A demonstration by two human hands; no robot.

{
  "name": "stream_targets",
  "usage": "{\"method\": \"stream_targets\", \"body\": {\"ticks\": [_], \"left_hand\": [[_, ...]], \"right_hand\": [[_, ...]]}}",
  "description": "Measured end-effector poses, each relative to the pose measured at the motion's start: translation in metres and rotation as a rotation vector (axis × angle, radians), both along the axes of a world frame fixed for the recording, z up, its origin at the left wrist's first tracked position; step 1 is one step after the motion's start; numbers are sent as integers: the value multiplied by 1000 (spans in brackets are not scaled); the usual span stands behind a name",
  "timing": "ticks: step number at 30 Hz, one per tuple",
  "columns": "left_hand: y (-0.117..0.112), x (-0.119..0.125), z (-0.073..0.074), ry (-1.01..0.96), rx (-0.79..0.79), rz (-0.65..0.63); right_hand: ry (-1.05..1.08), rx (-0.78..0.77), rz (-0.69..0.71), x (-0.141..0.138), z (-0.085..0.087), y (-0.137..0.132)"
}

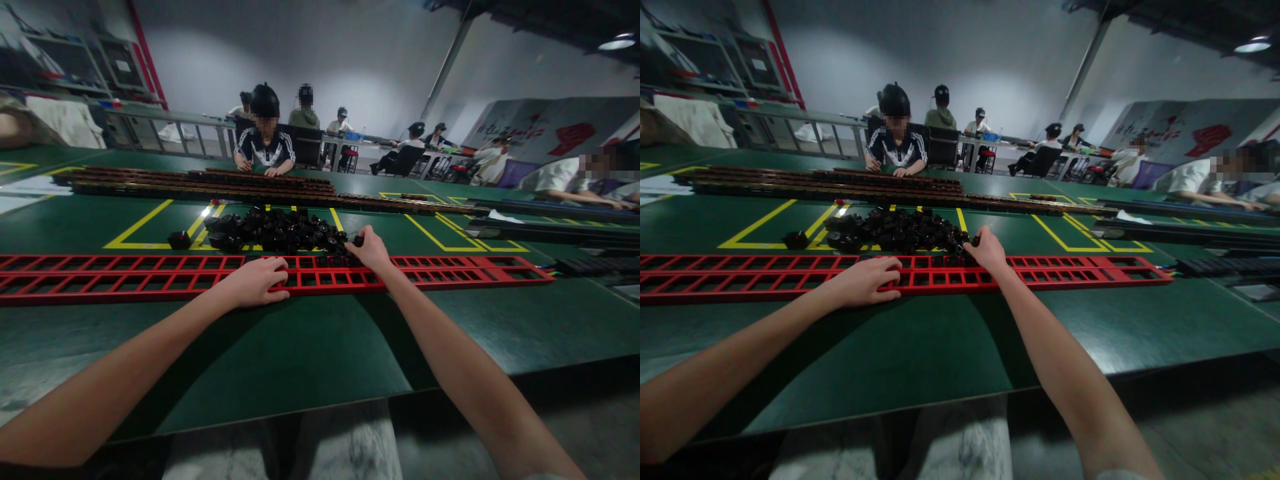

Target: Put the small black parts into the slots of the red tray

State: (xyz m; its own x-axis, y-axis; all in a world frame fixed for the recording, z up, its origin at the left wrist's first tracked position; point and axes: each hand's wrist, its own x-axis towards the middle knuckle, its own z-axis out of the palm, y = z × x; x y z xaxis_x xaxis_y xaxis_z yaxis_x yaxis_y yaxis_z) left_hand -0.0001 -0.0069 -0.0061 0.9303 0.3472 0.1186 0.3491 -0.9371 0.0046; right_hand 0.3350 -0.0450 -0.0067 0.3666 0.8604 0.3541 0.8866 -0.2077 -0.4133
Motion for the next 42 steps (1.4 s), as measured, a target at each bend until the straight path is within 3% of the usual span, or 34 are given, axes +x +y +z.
{"method": "stream_targets", "body": {"ticks": [8,13,18,28,42], "left_hand": [[-1,0,1,9,5,3],[0,0,0,-5,11,-10],[-2,1,2,-15,9,-5],[1,-1,-4,-29,44,-17],[0,0,-2,-37,25,-11]], "right_hand": [[11,49,-44,-2,9,-3],[-8,4,225,-18,15,-8],[-180,-127,472,-50,23,-21],[-397,-177,607,-86,26,-34],[-438,-271,711,-82,36,-39]]}}
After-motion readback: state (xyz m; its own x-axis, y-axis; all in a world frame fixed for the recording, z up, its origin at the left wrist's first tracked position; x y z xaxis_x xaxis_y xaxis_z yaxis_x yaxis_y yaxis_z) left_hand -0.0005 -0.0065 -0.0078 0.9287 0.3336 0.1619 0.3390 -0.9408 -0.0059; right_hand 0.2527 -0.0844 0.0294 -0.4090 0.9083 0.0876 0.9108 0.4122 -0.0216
